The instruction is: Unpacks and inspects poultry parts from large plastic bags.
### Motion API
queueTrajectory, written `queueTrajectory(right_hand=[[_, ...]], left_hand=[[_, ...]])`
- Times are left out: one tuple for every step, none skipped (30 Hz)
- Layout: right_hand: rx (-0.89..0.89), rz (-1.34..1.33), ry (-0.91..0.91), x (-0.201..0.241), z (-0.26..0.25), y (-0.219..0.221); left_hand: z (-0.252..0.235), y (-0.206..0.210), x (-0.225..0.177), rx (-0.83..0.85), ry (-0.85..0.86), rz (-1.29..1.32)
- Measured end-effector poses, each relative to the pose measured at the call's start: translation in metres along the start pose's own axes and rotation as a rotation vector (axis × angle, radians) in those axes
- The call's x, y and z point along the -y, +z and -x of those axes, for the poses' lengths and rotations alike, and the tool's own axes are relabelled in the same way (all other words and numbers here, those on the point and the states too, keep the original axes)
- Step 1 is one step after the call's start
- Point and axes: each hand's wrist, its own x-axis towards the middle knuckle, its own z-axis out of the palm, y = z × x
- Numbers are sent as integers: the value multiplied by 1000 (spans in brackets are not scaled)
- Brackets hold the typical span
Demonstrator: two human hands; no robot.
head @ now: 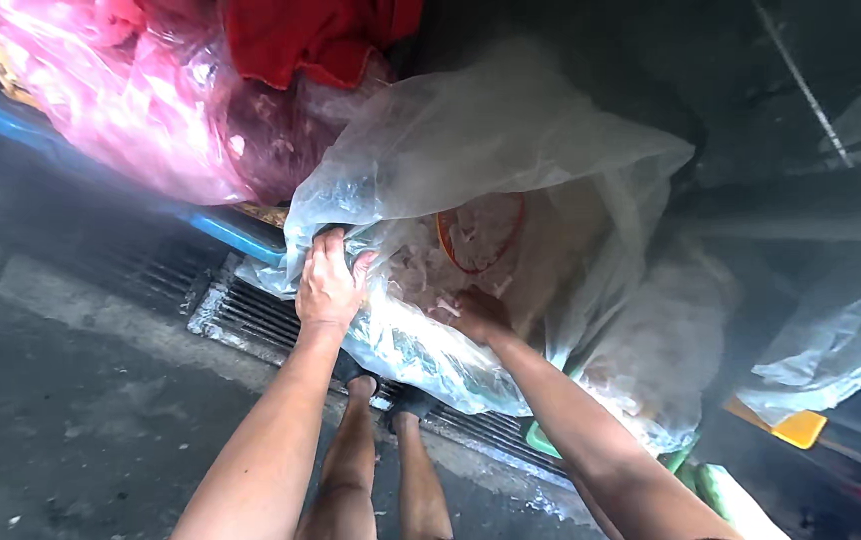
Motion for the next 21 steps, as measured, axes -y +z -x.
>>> queueTrajectory(right_hand=[[-35, -6, 12, -2, 4, -6], [-68, 2, 19, -4, 4, -8], [-88, 28, 22, -6, 1, -7], [-89, 64, 25, -9, -4, -2], [-67, 92, 36, -10, -11, 3], [-39, 103, 54, -7, -16, 7], [-10, 109, 75, -2, -17, 11], [7, 109, 99, 4, -13, 13], [12, 95, 122, 9, -9, 13], [12, 73, 145, 10, -6, 13], [17, 51, 165, 9, -5, 11], [30, 13, 180, 4, -5, 7], [31, -37, 180, -3, -6, 1], [12, -100, 177, -12, -6, -8], [-30, -180, 181, -20, -3, -20], [-92, -278, 192, -27, 1, -33], [-173, -366, 209, -34, 2, -42], [-265, -406, 227, -42, 0, -50], [-337, -412, 242, -50, -6, -55], [-354, -401, 253, -58, -14, -61], [-360, -394, 246, -65, -23, -65]], left_hand=[[-1, 0, 0, -1, 4, -1], [0, 0, 1, -2, 7, -2], [1, 0, 1, 3, 7, -3], [3, 0, 0, 8, 5, -3], [2, 0, 0, 5, 7, -3], [1, 0, 0, -8, 15, 0], [-1, 1, 1, -17, 20, 5], [0, 1, 1, -22, 19, 6], [-1, 2, 1, -24, 16, 0], [-1, 2, 1, -21, 13, -8], [-1, 2, 2, -16, 7, -17], [0, 3, 1, -16, 5, -17], [-1, 2, 1, -19, 3, -17], [-2, 3, 1, -27, 6, -19], [-3, 3, 1, -35, 10, -19], [-3, 3, 2, -38, 10, -18], [-3, 3, 2, -34, 6, -18], [-2, 3, 1, -27, -1, -17], [-2, 2, 1, -20, -8, -21], [-1, 2, 0, -17, -11, -25], [-1, 3, 0, -21, -8, -27]])
